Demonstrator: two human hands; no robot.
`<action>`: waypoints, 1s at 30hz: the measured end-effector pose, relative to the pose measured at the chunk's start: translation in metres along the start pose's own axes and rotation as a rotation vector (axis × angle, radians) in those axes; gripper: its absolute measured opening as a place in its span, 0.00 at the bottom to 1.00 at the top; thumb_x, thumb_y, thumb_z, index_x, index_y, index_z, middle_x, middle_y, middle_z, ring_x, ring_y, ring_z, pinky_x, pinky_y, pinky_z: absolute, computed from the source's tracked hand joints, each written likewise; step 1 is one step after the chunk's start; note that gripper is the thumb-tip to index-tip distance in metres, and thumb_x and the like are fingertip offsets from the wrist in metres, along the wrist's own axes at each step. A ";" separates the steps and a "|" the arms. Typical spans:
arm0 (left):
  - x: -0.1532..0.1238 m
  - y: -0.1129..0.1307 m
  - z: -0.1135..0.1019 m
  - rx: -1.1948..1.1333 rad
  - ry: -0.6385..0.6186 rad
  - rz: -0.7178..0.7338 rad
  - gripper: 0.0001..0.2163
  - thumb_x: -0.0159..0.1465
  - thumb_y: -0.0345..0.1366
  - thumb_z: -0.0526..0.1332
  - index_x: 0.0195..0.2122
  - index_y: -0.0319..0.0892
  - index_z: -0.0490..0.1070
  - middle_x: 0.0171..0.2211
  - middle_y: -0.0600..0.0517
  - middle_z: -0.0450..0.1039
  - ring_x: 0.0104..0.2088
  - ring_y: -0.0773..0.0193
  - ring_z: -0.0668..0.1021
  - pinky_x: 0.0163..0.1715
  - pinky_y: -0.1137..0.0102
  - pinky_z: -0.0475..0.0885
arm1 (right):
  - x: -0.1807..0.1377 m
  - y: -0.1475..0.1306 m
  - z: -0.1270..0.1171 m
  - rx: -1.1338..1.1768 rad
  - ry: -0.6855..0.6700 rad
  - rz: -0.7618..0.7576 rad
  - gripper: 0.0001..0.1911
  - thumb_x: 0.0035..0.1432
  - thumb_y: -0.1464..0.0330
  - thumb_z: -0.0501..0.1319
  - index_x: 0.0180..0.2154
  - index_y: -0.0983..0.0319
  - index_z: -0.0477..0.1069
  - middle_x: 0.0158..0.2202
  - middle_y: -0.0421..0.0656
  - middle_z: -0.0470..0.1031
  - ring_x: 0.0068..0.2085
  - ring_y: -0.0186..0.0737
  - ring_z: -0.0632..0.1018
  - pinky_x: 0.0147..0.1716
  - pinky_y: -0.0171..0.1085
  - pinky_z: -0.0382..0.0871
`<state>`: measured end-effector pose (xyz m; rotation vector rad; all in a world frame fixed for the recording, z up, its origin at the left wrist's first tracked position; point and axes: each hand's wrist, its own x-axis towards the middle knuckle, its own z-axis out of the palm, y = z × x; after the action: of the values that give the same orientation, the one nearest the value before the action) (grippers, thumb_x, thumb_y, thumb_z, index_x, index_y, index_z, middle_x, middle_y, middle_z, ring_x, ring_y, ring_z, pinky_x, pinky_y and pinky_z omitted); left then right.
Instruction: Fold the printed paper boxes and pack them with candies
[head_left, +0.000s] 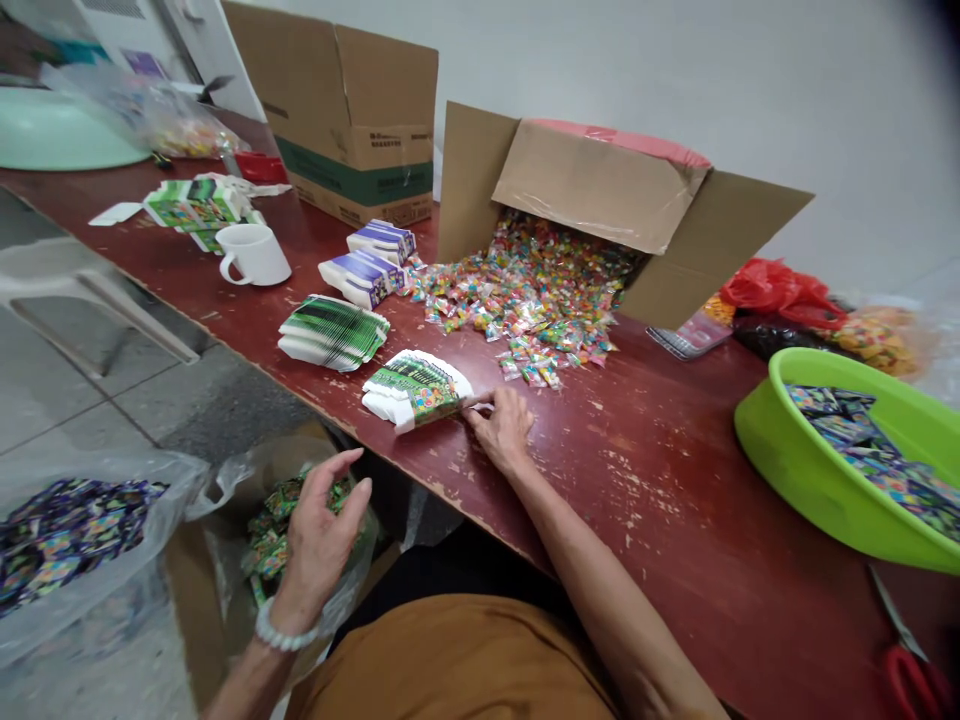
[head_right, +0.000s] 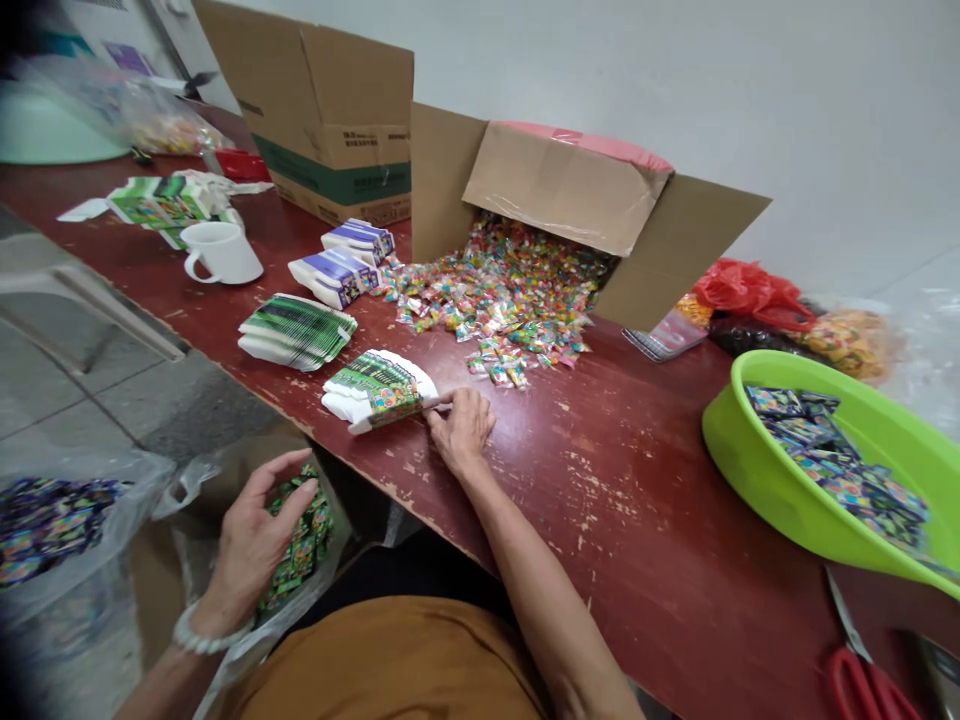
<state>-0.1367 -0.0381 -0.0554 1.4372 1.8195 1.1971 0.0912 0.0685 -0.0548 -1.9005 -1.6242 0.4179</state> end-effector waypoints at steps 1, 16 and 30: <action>0.004 0.005 0.003 0.045 0.000 0.070 0.20 0.63 0.44 0.59 0.54 0.42 0.68 0.50 0.44 0.71 0.50 0.53 0.74 0.54 0.59 0.65 | 0.000 0.000 -0.001 0.023 -0.011 -0.002 0.09 0.58 0.60 0.64 0.37 0.58 0.74 0.44 0.45 0.73 0.48 0.50 0.69 0.46 0.46 0.57; 0.021 0.028 0.052 0.814 -0.207 0.725 0.26 0.65 0.52 0.57 0.57 0.40 0.70 0.53 0.35 0.68 0.50 0.44 0.69 0.47 0.54 0.64 | -0.008 0.025 -0.022 0.043 -0.147 -0.219 0.05 0.60 0.66 0.63 0.38 0.57 0.76 0.44 0.43 0.74 0.47 0.45 0.70 0.47 0.41 0.58; 0.016 0.050 0.032 0.678 -0.541 0.689 0.19 0.61 0.25 0.58 0.53 0.44 0.70 0.45 0.42 0.71 0.43 0.51 0.71 0.43 0.59 0.69 | -0.023 0.031 -0.038 0.174 -0.219 -0.369 0.08 0.59 0.68 0.63 0.42 0.58 0.75 0.43 0.42 0.77 0.47 0.44 0.73 0.50 0.42 0.61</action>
<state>-0.0913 -0.0108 -0.0246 2.6022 1.4155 0.3266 0.1331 0.0351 -0.0477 -1.4272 -1.9626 0.6035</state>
